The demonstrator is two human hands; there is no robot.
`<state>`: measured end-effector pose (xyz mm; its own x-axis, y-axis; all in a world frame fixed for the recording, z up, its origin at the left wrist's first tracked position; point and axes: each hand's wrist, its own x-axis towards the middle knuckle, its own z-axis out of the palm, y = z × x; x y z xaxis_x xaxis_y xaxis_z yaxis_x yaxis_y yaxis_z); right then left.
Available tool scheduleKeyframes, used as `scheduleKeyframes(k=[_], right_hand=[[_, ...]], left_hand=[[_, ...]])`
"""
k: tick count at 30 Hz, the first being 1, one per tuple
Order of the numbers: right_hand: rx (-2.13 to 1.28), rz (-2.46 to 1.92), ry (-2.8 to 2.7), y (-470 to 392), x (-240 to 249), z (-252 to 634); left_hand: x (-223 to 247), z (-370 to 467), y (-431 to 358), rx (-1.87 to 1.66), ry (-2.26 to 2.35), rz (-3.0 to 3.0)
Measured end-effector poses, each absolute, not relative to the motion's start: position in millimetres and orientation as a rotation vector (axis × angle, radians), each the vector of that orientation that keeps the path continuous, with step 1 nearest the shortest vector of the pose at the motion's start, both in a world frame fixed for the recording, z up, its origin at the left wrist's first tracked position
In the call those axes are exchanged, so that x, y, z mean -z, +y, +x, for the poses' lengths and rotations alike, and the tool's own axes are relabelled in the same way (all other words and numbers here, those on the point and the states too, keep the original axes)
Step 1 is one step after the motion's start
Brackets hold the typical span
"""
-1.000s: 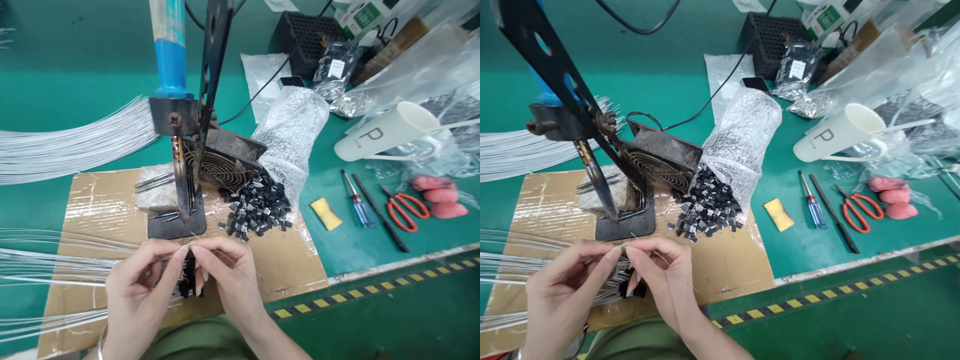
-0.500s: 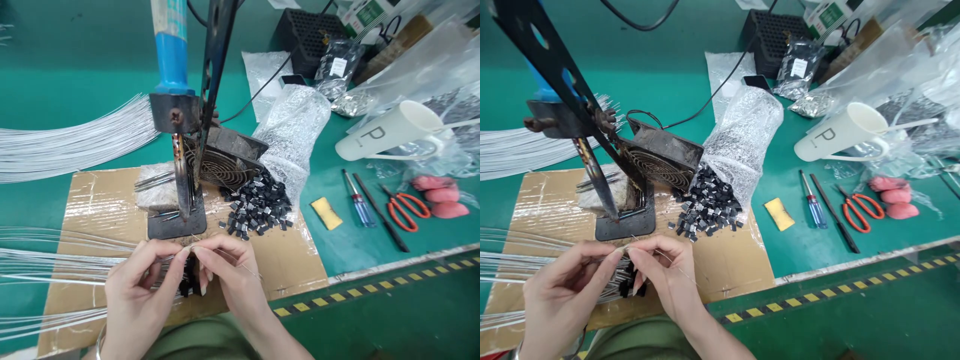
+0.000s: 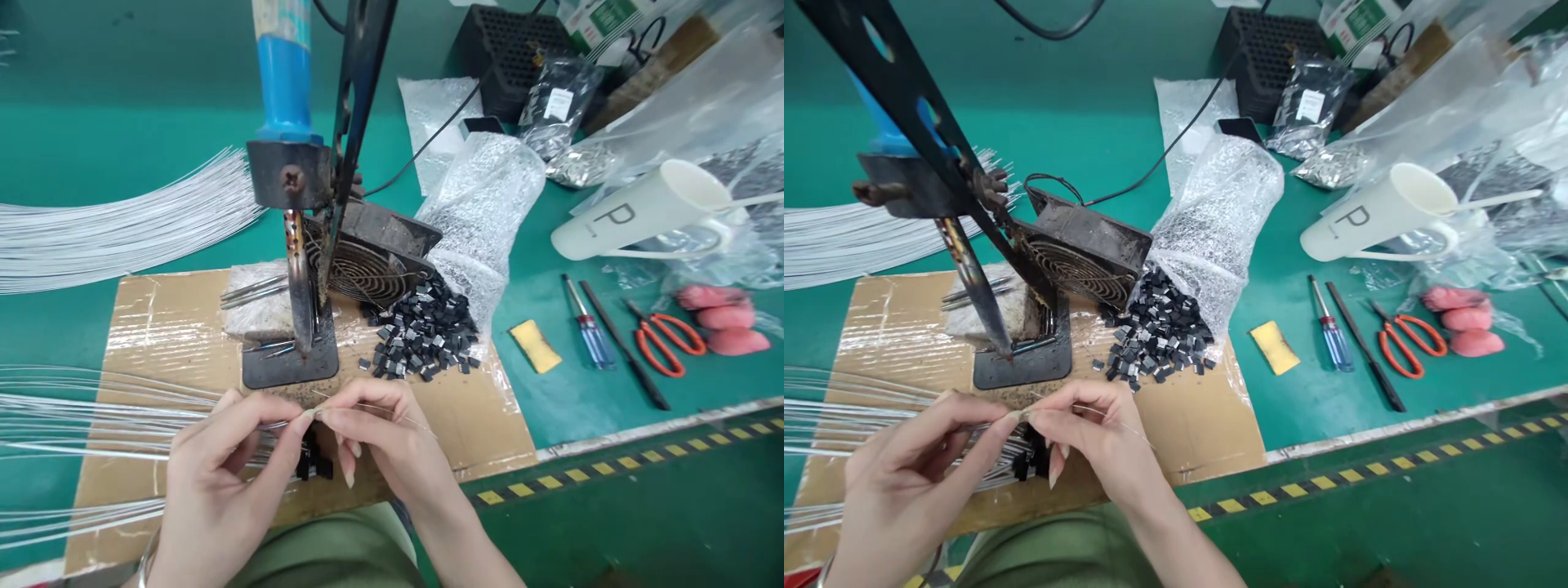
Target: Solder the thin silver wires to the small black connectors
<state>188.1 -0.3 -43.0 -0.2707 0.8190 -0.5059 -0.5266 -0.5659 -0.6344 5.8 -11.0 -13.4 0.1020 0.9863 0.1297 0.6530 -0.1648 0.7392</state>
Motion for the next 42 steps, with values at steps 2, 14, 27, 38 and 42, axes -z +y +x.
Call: scheduleKeyframes(k=[2,14,27,38,42], right_hand=[[-1.939,-1.046,-0.43,-1.0,43.5,187.7],[-1.845,-0.986,-0.387,-9.7,42.8,176.6],[-1.739,-0.955,-0.298,-19.8,47.3,159.7],[-0.391,-1.746,-1.618,4.1,55.4,217.0],[-0.318,-1.784,-1.72,6.9,60.8,215.7]], left_hand=[[13.7,5.8,-11.4,-0.857,1.606,1.863],[29.6,11.6,-21.3,-0.951,1.683,1.661],[28.5,16.4,-22.4,-0.978,1.722,1.531],[22.4,12.5,-14.4,-0.918,1.741,1.481],[21.6,12.0,-13.5,-0.912,1.759,1.561]])
